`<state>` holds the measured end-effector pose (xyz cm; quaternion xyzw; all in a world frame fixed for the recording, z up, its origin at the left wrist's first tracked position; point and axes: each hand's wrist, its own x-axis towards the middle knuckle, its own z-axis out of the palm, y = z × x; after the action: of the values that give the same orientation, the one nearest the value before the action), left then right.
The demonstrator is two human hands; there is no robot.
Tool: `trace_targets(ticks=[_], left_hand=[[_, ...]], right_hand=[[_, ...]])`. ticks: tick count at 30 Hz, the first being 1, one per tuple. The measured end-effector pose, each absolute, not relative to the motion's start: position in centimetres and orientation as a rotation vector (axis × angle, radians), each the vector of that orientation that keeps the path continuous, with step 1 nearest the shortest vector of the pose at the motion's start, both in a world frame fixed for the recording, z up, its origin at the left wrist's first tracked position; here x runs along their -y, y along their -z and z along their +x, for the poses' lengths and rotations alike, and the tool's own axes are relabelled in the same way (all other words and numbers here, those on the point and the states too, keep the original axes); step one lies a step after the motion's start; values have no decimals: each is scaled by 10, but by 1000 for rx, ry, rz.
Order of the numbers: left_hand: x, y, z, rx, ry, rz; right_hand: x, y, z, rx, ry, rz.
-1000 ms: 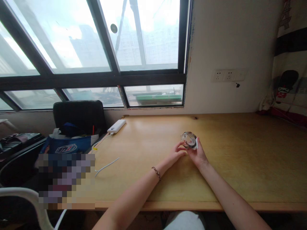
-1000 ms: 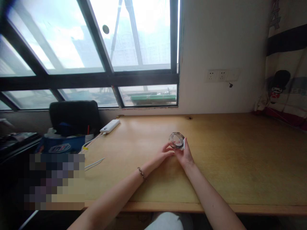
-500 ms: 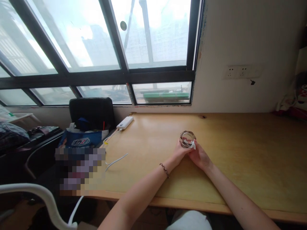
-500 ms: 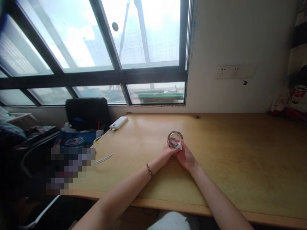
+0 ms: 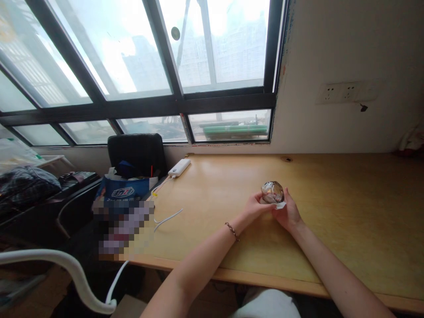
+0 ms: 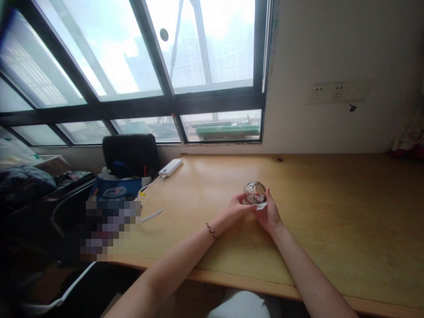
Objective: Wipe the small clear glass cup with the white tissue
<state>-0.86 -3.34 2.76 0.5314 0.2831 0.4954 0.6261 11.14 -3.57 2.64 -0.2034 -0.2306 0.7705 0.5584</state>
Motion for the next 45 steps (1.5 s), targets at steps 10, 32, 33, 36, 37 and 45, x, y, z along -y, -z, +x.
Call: trace_targets(ticks=[10,32,33,36,37,45], left_hand=[[30,-27,-15,-519,-1107,1015],[10,4,-20,-1289,-1427,1145],[10,1,-22,-1304,-1467,1145],[13,-8,-24,-1313,-1518,1204],[16,-11,-24,-1290,-1524,1260],[39,-35,-16,-1051,-1546,1699]], right_hand=[[29,-20,120,479,-1742,-518],[43,-21,107,948,-1624,-635],[44,-22,106,961,-1652,-624],[46,-25,104,967,-1722,-584],[47,-25,104,953,-1728,-577],[41,-19,109,796,-1703,-564]])
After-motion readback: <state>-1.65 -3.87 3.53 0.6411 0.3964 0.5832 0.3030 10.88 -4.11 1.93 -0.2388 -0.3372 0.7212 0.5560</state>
